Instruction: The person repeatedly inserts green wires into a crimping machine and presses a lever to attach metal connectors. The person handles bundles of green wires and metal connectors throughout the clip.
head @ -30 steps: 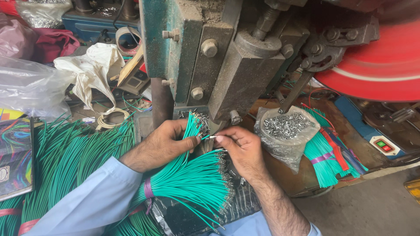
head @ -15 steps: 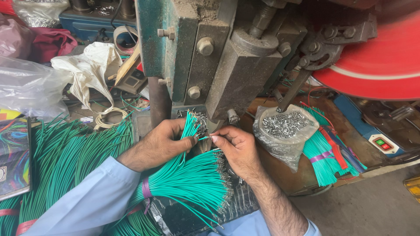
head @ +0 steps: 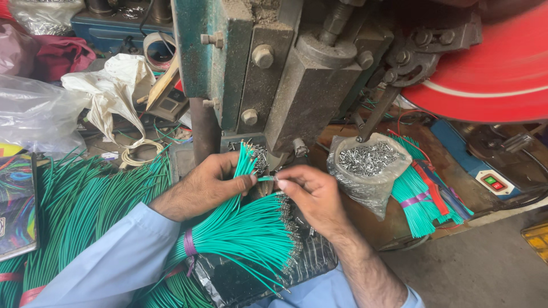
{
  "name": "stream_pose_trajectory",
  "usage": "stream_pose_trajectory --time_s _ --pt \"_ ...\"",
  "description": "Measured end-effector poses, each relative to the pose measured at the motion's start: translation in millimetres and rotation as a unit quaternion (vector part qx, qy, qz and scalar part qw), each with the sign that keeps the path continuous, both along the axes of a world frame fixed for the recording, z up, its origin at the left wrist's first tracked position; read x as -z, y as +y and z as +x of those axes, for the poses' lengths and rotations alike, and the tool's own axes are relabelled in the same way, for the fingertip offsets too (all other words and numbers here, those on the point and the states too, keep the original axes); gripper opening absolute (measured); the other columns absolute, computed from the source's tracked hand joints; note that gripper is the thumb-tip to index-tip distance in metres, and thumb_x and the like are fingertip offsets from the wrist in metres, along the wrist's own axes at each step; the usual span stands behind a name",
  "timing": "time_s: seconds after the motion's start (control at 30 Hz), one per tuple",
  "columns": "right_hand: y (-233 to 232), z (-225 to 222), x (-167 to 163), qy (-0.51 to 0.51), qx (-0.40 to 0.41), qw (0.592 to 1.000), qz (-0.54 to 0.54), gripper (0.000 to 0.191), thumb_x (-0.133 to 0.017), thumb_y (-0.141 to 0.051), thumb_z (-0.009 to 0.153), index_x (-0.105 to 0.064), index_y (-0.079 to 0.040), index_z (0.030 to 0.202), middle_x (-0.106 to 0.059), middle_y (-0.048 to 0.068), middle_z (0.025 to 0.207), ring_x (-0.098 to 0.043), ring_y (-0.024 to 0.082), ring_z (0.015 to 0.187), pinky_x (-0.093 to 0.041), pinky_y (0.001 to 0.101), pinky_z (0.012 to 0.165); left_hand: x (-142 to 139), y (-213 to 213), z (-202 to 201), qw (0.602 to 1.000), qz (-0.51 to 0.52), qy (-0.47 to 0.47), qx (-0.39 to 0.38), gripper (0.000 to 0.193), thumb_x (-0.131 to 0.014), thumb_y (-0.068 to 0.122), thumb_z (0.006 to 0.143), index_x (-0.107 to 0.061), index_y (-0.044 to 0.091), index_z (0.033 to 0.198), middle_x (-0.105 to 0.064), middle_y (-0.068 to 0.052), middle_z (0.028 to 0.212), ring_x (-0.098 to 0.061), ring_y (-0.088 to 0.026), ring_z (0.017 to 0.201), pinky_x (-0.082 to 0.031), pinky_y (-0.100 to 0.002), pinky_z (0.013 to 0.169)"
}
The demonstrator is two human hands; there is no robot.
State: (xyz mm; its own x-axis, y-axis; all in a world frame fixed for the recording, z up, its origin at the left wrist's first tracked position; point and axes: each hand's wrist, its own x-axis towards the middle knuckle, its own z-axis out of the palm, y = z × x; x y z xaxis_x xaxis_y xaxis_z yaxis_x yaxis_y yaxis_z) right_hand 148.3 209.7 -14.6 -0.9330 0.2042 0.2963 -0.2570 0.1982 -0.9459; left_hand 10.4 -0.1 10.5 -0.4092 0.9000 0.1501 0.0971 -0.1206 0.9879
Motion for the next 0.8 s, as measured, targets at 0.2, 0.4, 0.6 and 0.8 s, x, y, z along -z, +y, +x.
stream_pose_trajectory --time_s 0.2,0.4,0.6,0.8 --pt "4 44 -38 -0.151 0.047 0.965 0.209 0.016 -0.072 -0.011 0.089 -0.075 -0.004 0.103 -0.078 0.003 0.101 -0.074 0.013 0.093 -0.060 0.0314 0.077 -4 -2 7 0.994 -0.061 0.084 -0.017 0.022 -0.074 0.017 0.092 -0.066 0.001 0.105 -0.069 -0.001 0.089 -0.061 -0.006 0.085 -0.056 -0.029 0.074" --pt "5 56 -32 -0.033 0.021 0.910 0.413 0.012 -0.076 -0.011 0.082 -0.076 -0.007 0.093 -0.070 0.005 0.099 -0.068 0.021 0.100 -0.053 0.0344 0.087 0 1 0 1.000 -0.013 0.023 -0.005 0.020 -0.067 0.018 0.096 -0.072 0.002 0.108 -0.070 0.002 0.090 -0.062 -0.005 0.086 -0.054 -0.026 0.076" --pt "22 44 -4 -0.082 0.074 0.973 0.201 0.008 -0.062 -0.006 0.095 -0.066 -0.003 0.101 -0.073 0.004 0.091 -0.070 0.016 0.085 -0.058 0.0296 0.078 3 0 -1 1.000 -0.007 -0.011 0.009 0.018 -0.070 0.015 0.095 -0.071 0.001 0.106 -0.070 0.001 0.087 -0.064 -0.006 0.082 -0.055 -0.026 0.075" --pt "24 13 6 0.011 0.082 0.996 0.030 0.015 -0.061 0.000 0.099 -0.068 0.005 0.111 -0.075 0.011 0.099 -0.072 0.015 0.090 -0.060 0.0286 0.083 1 1 1 1.000 -0.007 -0.007 0.000 0.017 -0.070 0.015 0.094 -0.070 0.002 0.104 -0.069 0.002 0.084 -0.062 -0.005 0.080 -0.054 -0.025 0.073"
